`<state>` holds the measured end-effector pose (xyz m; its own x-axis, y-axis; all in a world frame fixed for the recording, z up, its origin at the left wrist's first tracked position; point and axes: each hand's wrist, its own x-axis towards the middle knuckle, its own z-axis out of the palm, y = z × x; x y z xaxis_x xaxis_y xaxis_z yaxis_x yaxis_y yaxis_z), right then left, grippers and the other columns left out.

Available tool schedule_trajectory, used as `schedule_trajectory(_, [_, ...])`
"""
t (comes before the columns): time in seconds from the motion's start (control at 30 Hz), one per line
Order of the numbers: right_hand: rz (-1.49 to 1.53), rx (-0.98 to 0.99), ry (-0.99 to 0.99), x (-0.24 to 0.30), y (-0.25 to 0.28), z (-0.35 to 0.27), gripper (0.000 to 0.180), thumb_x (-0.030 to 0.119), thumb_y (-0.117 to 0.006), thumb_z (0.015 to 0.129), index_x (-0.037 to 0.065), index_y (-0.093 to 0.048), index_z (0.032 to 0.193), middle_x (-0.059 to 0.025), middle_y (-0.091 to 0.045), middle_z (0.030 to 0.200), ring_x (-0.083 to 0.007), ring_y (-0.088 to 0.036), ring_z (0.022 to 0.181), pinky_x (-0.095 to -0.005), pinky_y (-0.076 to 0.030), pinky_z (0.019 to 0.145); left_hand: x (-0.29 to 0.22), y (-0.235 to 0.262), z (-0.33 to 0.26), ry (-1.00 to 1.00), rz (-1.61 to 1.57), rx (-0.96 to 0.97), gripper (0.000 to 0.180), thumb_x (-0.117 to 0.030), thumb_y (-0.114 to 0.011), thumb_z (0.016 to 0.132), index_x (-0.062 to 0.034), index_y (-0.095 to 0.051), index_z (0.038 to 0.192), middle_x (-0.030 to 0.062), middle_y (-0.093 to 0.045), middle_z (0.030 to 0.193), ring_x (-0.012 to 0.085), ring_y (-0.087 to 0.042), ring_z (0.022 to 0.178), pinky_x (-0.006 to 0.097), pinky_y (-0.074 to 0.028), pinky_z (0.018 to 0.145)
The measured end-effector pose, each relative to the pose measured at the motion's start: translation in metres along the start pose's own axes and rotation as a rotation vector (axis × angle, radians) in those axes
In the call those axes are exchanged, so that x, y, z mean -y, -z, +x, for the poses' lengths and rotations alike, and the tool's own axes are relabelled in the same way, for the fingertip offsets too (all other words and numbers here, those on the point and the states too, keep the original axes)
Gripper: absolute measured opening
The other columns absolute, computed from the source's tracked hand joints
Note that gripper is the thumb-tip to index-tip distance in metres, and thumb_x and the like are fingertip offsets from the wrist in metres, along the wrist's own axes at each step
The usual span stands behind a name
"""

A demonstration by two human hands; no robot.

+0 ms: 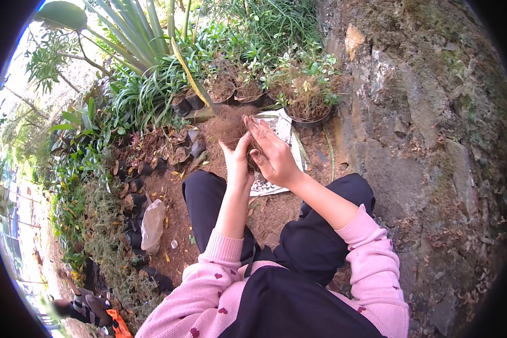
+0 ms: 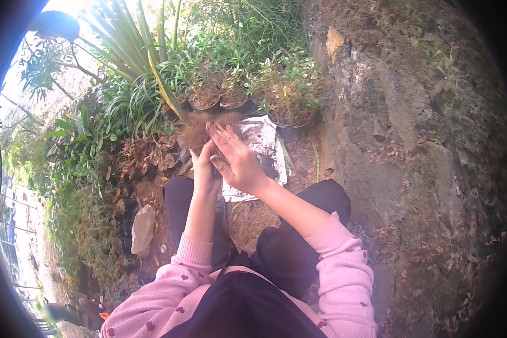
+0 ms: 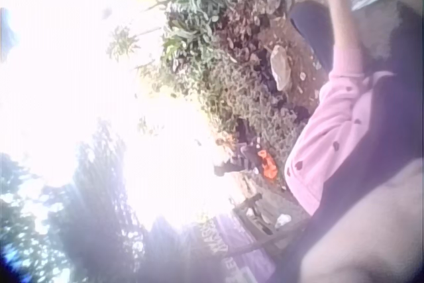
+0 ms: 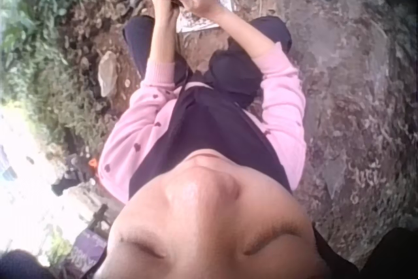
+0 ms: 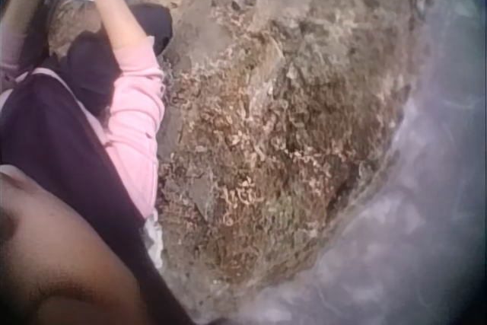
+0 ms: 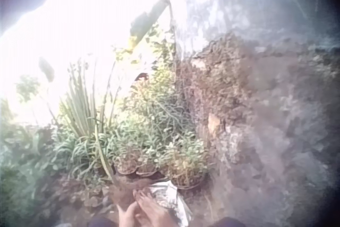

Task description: The person removes a plant from its pot, loosens the root ball, and wraps the roots in a fibrous material. They then add soil around the wrapped root ball and place the plant back into the pot.

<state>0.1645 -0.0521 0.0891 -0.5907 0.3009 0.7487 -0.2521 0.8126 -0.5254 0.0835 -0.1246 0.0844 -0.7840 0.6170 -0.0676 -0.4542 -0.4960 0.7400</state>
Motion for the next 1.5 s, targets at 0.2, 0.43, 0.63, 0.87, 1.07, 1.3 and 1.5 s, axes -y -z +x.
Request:
schedule_trajectory(0.2, [0.002,0.016,-0.078,-0.008,0.013,0.005,0.088,0.053,-0.064,0.078,0.005,-0.029,0.142,-0.0191,-0.039,0.14,-0.0385,-0.04,0.126,-0.046,-0.029,0.108,-0.019,-0.008,-0.016,0.112,-0.199,0.094,0.053,-0.027,-0.053,0.081,-0.0101,-0.041,0.13,0.0038,-0.056,0.103,0.0188,-0.057,0.094,0.029,-0.049,0.077])
schedule_trajectory(0.43, [0.494,-0.084,-0.388,-0.021,0.037,0.012,0.084,0.039,-0.074,0.073,0.007,-0.035,0.141,-0.013,-0.039,0.142,-0.0237,-0.037,0.131,-0.0373,-0.031,0.107,-0.045,-0.004,-0.022,0.054,-0.206,0.532,0.093,-0.022,-0.055,0.072,-0.0195,-0.004,0.149,0.0129,-0.019,0.149,0.0255,-0.028,0.134,0.037,-0.027,0.107])
schedule_trajectory(0.63, [0.563,-0.138,-0.292,-0.005,0.024,0.014,0.078,0.039,-0.066,0.083,0.009,-0.027,0.145,-0.0113,-0.028,0.148,-0.0221,-0.031,0.134,-0.0363,-0.03,0.107,0.001,0.011,-0.004,0.068,-0.03,0.372,0.074,-0.009,-0.068,0.076,-0.0058,-0.028,0.138,0.0147,-0.045,0.131,0.0256,-0.046,0.12,0.039,-0.038,0.102])
schedule_trajectory(0.87, [0.597,-0.357,-0.555,-0.008,0.003,0.003,0.038,0.018,-0.034,0.101,0.002,-0.039,0.135,-0.013,-0.059,0.12,-0.019,-0.057,0.107,-0.0311,-0.041,0.097,0.009,0.016,-0.008,0.016,-0.117,0.261,0.06,-0.008,-0.067,0.077,-0.001,-0.039,0.129,0.0138,-0.054,0.121,0.0254,-0.055,0.11,0.038,-0.047,0.094])
schedule_trajectory(1.07, [0.996,-0.483,-0.657,-0.002,0.003,0.005,0.034,0.015,-0.029,0.101,0.001,-0.044,0.129,-0.0155,-0.055,0.124,-0.0239,-0.055,0.113,-0.0357,-0.044,0.098,0.016,0.021,-0.008,-0.018,-0.188,0.222,0.059,-0.006,-0.066,0.078,-0.002,-0.038,0.13,0.0135,-0.053,0.123,0.0248,-0.054,0.111,0.039,-0.045,0.097])
schedule_trajectory(1.3, [0.193,-0.093,-0.37,0.013,0.003,-0.005,0.052,0.031,-0.037,0.099,-0.007,-0.038,0.134,-0.0188,-0.049,0.133,-0.0298,-0.048,0.123,-0.0365,-0.036,0.103,0.022,0.022,-0.002,-0.038,-0.042,0.198,0.059,-0.005,-0.065,0.081,-0.0038,-0.035,0.132,0.0119,-0.052,0.123,0.0233,-0.054,0.111,0.036,-0.045,0.096])
schedule_trajectory(1.5, [-0.305,0.131,-0.163,0.004,-0.002,-0.009,0.092,0.067,-0.035,0.086,-0.006,-0.026,0.14,-0.027,-0.028,0.144,-0.0417,-0.023,0.135,-0.0522,-0.016,0.11,0.024,0.025,0.001,0.163,-0.046,0.055,0.059,-0.017,-0.064,0.085,-0.0079,-0.033,0.134,0.0132,-0.05,0.125,0.024,-0.05,0.116,0.038,-0.042,0.097])
